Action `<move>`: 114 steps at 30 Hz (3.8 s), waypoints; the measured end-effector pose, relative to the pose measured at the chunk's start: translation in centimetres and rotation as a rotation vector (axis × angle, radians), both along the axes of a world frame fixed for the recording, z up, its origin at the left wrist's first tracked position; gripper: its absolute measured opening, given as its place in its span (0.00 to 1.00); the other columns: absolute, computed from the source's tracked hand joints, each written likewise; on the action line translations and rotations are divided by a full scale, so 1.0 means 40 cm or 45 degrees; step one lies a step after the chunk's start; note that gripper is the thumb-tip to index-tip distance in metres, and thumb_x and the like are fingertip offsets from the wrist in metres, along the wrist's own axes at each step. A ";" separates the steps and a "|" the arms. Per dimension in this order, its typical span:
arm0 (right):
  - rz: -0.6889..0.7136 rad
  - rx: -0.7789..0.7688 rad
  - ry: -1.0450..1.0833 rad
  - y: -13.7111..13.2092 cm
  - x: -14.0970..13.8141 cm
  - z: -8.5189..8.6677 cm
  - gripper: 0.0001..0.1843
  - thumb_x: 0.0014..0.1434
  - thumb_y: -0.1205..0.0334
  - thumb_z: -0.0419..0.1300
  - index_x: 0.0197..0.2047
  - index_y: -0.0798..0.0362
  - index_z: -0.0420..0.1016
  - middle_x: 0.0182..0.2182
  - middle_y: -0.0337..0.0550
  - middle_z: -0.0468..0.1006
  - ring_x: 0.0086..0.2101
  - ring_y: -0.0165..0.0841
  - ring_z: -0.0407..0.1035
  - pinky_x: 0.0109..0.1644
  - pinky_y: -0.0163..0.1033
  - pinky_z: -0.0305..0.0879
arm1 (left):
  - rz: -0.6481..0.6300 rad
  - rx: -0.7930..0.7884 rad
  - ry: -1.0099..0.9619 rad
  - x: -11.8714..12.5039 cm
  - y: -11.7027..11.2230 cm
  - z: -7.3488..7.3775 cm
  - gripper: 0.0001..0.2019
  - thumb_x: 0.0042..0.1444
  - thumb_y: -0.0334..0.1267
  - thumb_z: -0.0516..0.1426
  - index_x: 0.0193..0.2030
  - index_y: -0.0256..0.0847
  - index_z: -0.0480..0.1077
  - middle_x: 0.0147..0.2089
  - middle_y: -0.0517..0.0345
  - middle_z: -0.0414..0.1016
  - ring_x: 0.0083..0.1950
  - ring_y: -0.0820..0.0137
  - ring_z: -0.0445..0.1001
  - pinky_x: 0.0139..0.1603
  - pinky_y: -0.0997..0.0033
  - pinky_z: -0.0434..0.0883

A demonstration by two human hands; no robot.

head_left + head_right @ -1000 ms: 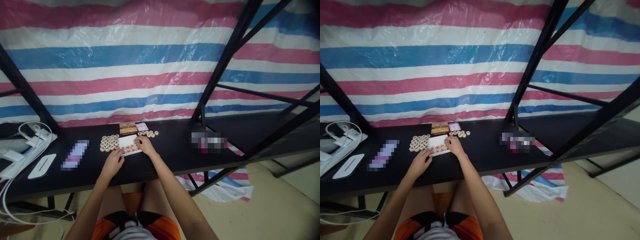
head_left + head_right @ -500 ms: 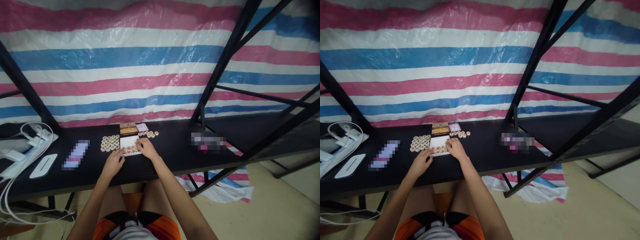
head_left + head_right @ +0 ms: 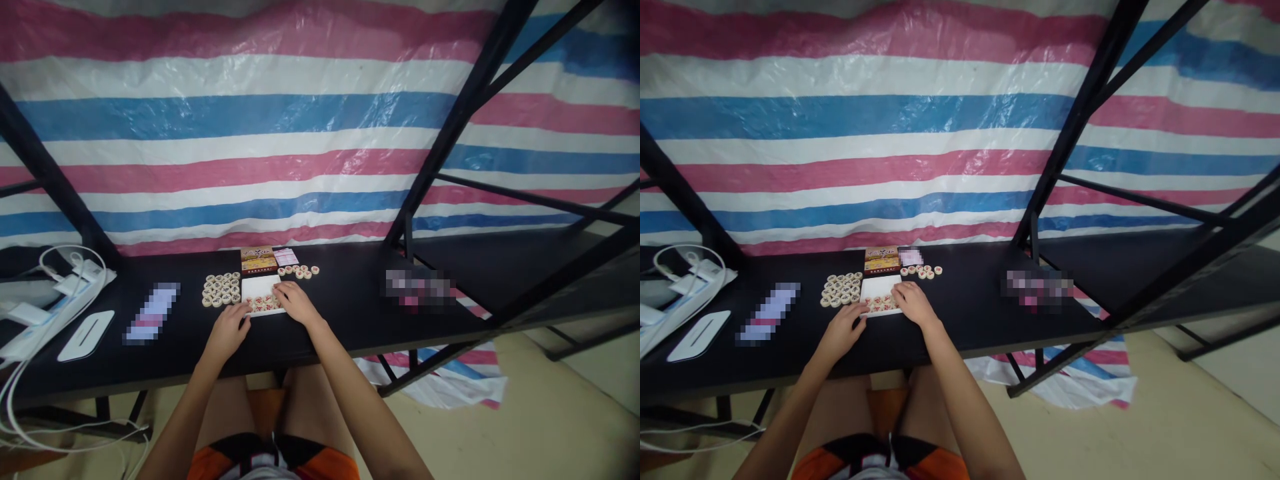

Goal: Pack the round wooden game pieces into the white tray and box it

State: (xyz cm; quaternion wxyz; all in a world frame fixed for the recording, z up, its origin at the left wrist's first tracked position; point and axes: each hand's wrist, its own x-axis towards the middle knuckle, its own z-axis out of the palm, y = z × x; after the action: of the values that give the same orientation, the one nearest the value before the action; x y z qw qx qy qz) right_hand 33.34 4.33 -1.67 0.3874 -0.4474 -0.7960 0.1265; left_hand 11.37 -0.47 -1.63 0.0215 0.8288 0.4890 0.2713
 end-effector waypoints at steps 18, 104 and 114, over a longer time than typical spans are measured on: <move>0.017 -0.024 -0.024 0.001 0.006 -0.003 0.14 0.65 0.60 0.48 0.37 0.52 0.73 0.41 0.45 0.77 0.44 0.33 0.68 0.52 0.39 0.57 | 0.015 -0.031 0.013 0.003 -0.004 0.004 0.12 0.59 0.33 0.49 0.46 0.40 0.71 0.52 0.52 0.73 0.51 0.63 0.70 0.54 0.59 0.68; -0.643 -0.281 -0.562 0.020 0.127 0.036 0.18 0.60 0.63 0.51 0.53 0.54 0.69 0.53 0.51 0.70 0.49 0.43 0.62 0.49 0.45 0.60 | 0.047 0.057 0.130 0.018 -0.018 0.013 0.14 0.59 0.35 0.49 0.49 0.40 0.70 0.51 0.48 0.66 0.46 0.64 0.71 0.48 0.62 0.71; -0.733 -0.079 -0.334 0.027 0.145 -0.028 0.11 0.56 0.69 0.53 0.41 0.56 0.73 0.45 0.58 0.69 0.41 0.42 0.66 0.44 0.45 0.63 | -0.014 -0.013 0.058 0.018 -0.023 0.014 0.14 0.61 0.37 0.47 0.46 0.41 0.71 0.44 0.52 0.70 0.46 0.66 0.71 0.50 0.65 0.69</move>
State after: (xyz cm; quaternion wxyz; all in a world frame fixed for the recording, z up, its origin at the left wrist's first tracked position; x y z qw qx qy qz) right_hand 39.14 5.42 -2.80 0.2875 -0.6784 -0.6757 -0.0228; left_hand 12.09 -1.38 -1.06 0.0163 0.8372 0.4862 0.2498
